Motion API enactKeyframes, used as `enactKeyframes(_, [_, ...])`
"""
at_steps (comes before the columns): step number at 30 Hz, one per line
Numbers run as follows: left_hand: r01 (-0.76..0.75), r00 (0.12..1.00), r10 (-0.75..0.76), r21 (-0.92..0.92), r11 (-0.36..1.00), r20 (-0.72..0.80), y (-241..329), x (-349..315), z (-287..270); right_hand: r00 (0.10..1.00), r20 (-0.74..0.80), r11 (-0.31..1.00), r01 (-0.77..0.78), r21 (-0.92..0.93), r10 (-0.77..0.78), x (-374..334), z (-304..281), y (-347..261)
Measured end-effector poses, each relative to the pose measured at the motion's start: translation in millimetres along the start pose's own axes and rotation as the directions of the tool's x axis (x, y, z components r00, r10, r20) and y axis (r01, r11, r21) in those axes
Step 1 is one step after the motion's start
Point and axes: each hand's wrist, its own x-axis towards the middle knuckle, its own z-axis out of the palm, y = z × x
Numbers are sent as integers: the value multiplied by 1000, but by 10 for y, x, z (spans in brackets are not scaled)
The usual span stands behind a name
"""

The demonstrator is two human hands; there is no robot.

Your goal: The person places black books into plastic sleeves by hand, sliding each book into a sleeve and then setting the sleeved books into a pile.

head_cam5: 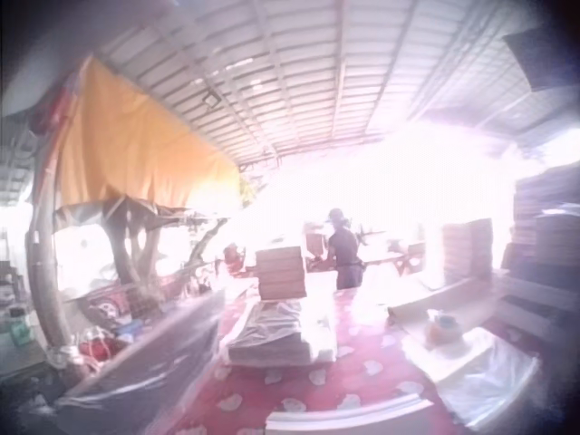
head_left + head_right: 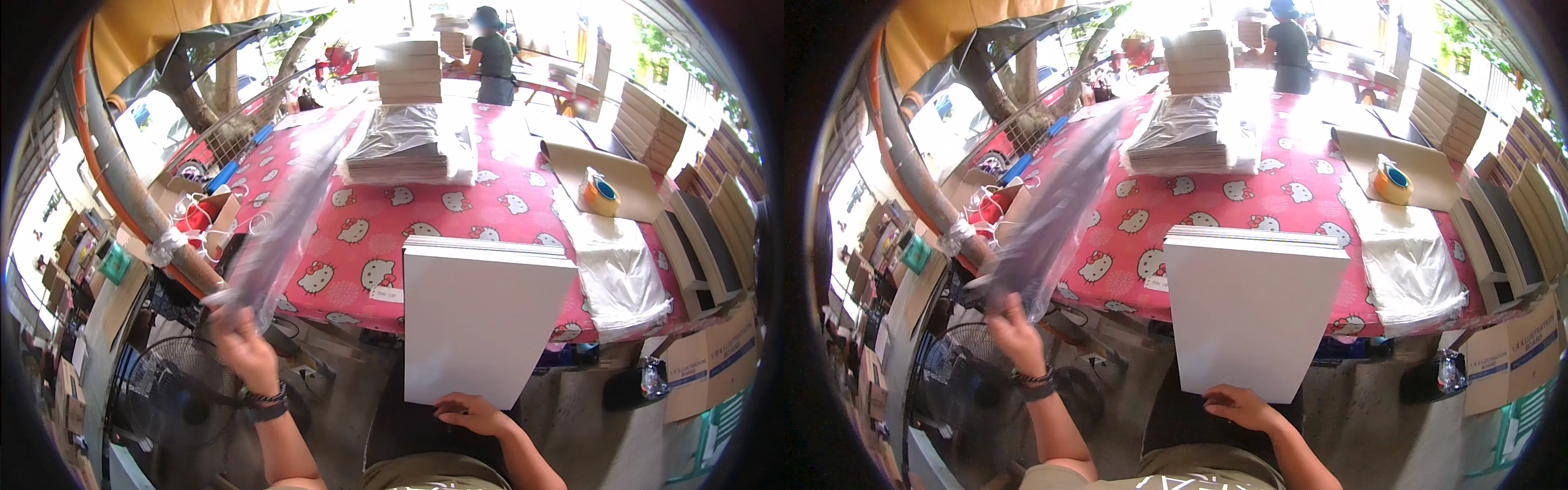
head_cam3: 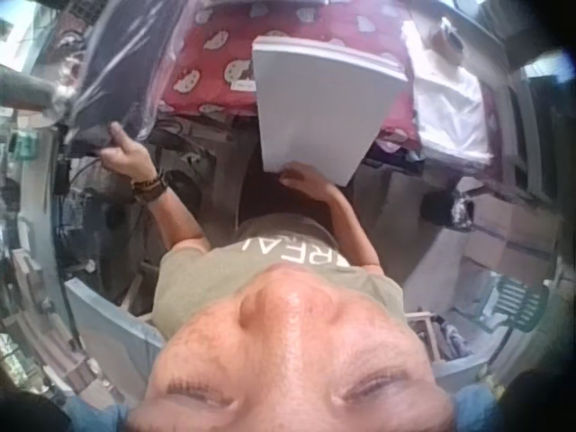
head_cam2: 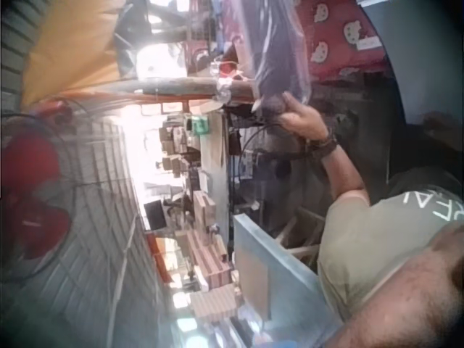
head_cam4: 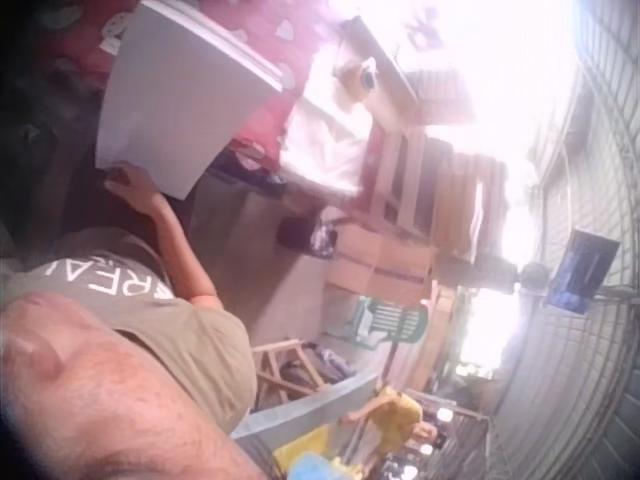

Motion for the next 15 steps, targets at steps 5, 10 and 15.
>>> enactKeyframes(5, [-528,710,421,32,848,564,-296,-540,702,981,-174,996,-80,33,84,-264,-92,182])
enactKeyframes(10, [-285,755,163,94,954,635,-840,-905,942,985,-116,981,-143,-135,127,-307,30,136])
enactKeyframes(15, [-77,821,-23,151,985,571,-1009,-744,904,992,-67,987,-117,-112,110,-228,104,92])
